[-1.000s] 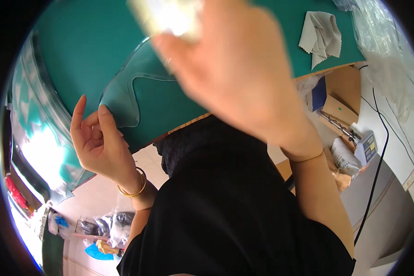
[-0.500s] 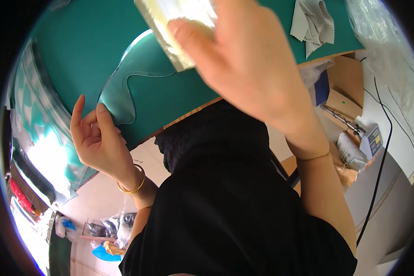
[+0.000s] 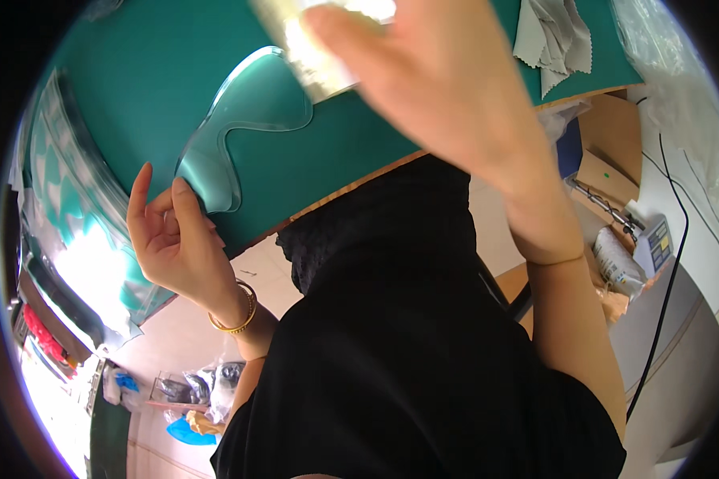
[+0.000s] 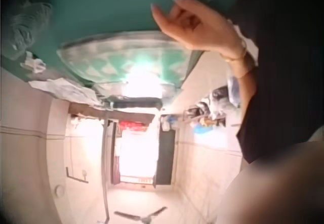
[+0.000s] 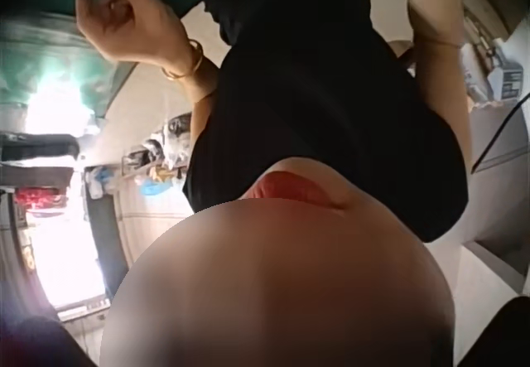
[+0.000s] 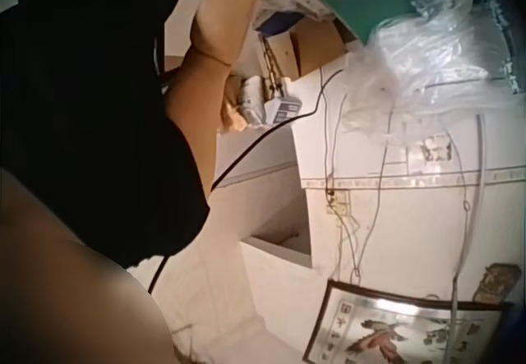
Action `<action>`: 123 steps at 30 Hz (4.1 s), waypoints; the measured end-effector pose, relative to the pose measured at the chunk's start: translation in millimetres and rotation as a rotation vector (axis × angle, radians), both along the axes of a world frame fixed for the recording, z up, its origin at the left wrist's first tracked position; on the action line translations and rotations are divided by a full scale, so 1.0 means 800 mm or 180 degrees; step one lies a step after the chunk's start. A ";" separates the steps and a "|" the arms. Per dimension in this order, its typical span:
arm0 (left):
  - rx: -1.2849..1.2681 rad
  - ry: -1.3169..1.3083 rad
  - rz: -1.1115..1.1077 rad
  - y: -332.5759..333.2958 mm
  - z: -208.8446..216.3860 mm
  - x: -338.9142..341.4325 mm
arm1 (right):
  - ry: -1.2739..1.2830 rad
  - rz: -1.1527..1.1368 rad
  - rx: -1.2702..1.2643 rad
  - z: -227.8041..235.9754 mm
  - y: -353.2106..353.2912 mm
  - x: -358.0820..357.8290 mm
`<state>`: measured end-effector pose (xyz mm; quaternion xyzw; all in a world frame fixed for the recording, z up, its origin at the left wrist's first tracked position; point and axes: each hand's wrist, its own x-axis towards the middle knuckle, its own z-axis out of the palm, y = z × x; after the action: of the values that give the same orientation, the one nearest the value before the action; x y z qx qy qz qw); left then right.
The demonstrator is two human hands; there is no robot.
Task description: Wiping plastic lenses with a cloth and placing them into individual plastic bags.
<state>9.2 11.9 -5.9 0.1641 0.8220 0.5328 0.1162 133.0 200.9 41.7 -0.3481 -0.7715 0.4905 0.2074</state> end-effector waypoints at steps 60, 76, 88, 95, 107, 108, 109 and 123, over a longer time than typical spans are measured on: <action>-0.0196 -0.0074 -0.0910 -0.053 0.010 -0.017 | 0.0025 0.1438 0.0837 -0.046 -0.061 -0.073; -0.0105 0.0049 -0.0956 -0.052 0.012 -0.017 | -0.0514 0.1407 0.0078 -0.015 -0.032 -0.075; 0.0508 -0.0552 -0.0389 -0.035 0.017 -0.007 | -0.0733 0.1413 0.0021 -0.012 -0.039 -0.081; 0.0089 -0.0485 -0.0715 -0.049 0.018 -0.004 | 0.0146 0.1090 0.1073 -0.053 -0.066 -0.075; -0.0070 -0.0056 -0.0953 -0.055 0.005 -0.005 | 0.0043 0.1203 0.1161 -0.054 -0.057 -0.067; -0.0062 -0.0055 -0.0938 -0.054 0.003 -0.004 | 0.0369 0.1117 0.1437 -0.063 -0.063 -0.065; -0.0066 -0.0043 -0.0937 -0.055 0.005 -0.003 | 0.0381 0.1116 0.1437 -0.062 -0.067 -0.067; -0.0554 0.0467 -0.0641 -0.077 0.033 -0.006 | -0.0083 0.0919 0.0792 -0.056 -0.003 -0.029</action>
<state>4.3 -49.5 20.3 0.2736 0.8507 0.4318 0.1225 110.1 198.7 -3.2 -0.2119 -0.8707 0.4114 0.1664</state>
